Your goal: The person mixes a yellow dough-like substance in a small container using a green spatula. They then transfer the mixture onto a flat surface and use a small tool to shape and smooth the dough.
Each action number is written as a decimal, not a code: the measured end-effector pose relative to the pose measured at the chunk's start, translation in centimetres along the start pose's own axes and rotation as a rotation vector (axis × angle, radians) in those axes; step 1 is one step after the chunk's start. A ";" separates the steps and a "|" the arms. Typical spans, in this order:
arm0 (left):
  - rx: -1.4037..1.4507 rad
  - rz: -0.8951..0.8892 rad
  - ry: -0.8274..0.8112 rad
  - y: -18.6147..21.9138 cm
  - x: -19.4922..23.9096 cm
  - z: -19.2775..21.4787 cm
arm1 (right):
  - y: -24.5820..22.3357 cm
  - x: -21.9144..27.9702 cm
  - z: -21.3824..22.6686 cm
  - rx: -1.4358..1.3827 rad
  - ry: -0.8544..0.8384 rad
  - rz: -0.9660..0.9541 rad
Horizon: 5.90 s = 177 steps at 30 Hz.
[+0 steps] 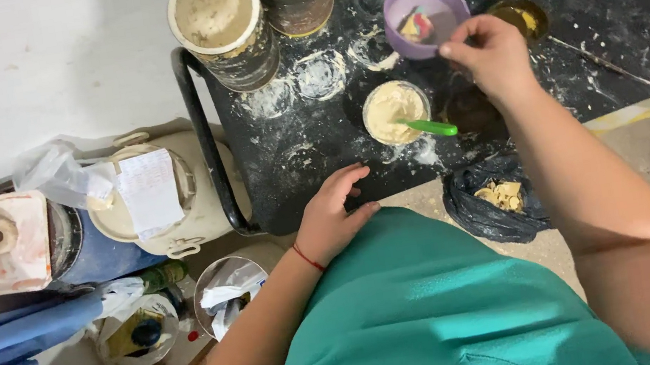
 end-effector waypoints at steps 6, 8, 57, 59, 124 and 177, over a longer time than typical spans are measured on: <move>-0.119 -0.002 0.026 -1.5 0.7 1.7 | 2.6 -6.0 -6.9 0.074 -0.022 -0.048; -0.111 -0.016 0.083 -3.3 0.6 2.2 | 4.3 -7.6 -8.2 0.153 -0.019 -0.038; 0.025 -0.005 -0.141 1.1 -14.2 -2.9 | -8.0 3.5 -5.1 0.081 -0.610 0.465; 0.016 -0.004 -0.133 1.2 -14.1 -2.9 | -7.0 5.2 -4.9 0.086 -0.601 0.416; 1.488 -0.123 -0.053 4.0 -15.4 -7.8 | -14.4 4.3 -3.6 1.394 -0.994 0.220; 1.559 -0.130 -0.129 8.4 -14.9 -14.2 | -12.2 8.4 8.0 0.609 -0.308 0.879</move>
Point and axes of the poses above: each hand's wrist, its own x-axis away from the middle knuckle, its own z-axis out of the back of the hand, y = z × x, the point moved 9 cm from there along -x, towards the middle knuckle, and after that the axes turned 11 degrees about z, right-handed, at the moved point
